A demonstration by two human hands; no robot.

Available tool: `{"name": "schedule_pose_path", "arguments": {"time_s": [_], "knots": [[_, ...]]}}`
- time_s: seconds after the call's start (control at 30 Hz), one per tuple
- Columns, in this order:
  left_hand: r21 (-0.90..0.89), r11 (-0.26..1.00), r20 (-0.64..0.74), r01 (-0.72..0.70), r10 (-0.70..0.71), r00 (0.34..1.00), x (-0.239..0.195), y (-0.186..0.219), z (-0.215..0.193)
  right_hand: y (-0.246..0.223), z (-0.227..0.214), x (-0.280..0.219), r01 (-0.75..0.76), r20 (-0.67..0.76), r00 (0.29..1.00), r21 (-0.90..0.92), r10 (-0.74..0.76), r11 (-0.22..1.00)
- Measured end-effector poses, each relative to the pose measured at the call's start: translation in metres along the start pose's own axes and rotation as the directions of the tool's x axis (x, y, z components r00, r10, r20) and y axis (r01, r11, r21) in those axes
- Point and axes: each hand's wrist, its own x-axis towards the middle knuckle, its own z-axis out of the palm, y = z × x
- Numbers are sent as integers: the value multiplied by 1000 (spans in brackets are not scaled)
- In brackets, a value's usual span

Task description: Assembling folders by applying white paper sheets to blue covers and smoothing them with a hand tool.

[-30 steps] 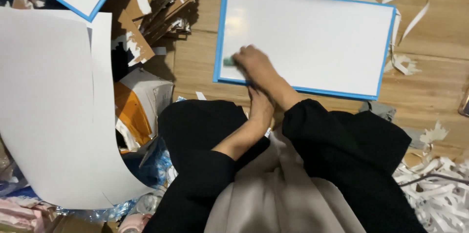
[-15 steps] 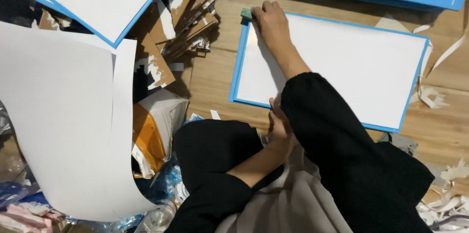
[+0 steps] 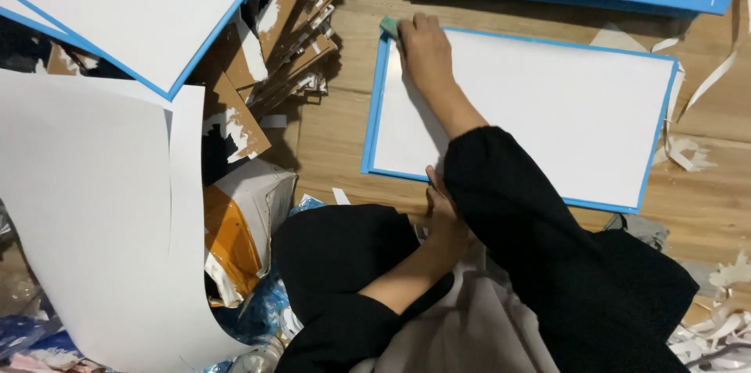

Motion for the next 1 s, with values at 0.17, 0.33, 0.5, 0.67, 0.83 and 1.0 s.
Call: {"name": "schedule_pose_path", "arguments": {"time_s": [0.17, 0.33, 0.5, 0.67, 0.83, 1.0], "knots": [[-38, 992, -66, -117, 114, 991, -13, -8, -55, 9, 23, 23, -60, -63, 996, -25, 59, 998], [-64, 955, -134, -289, 279, 951, -40, -21, -103, 21, 3, -1, -136, -52, 989, 13, 136, 991], [575, 784, -357, -236, 500, 789, -52, -17, -139, 87, -77, -55, -356, -71, 933, -37, 353, 934], [538, 827, -578, -166, 504, 642, -18, -18, -86, 276, -122, -177, -515, -212, 857, -319, 469, 796], [520, 819, -548, -242, 537, 641, -10, -21, -134, 318, -134, -195, -729, -375, 685, -354, 625, 586], [238, 881, -433, -408, 472, 768, 33, -52, -195, 170, -79, -107, -649, -363, 734, -128, 574, 750]]}}
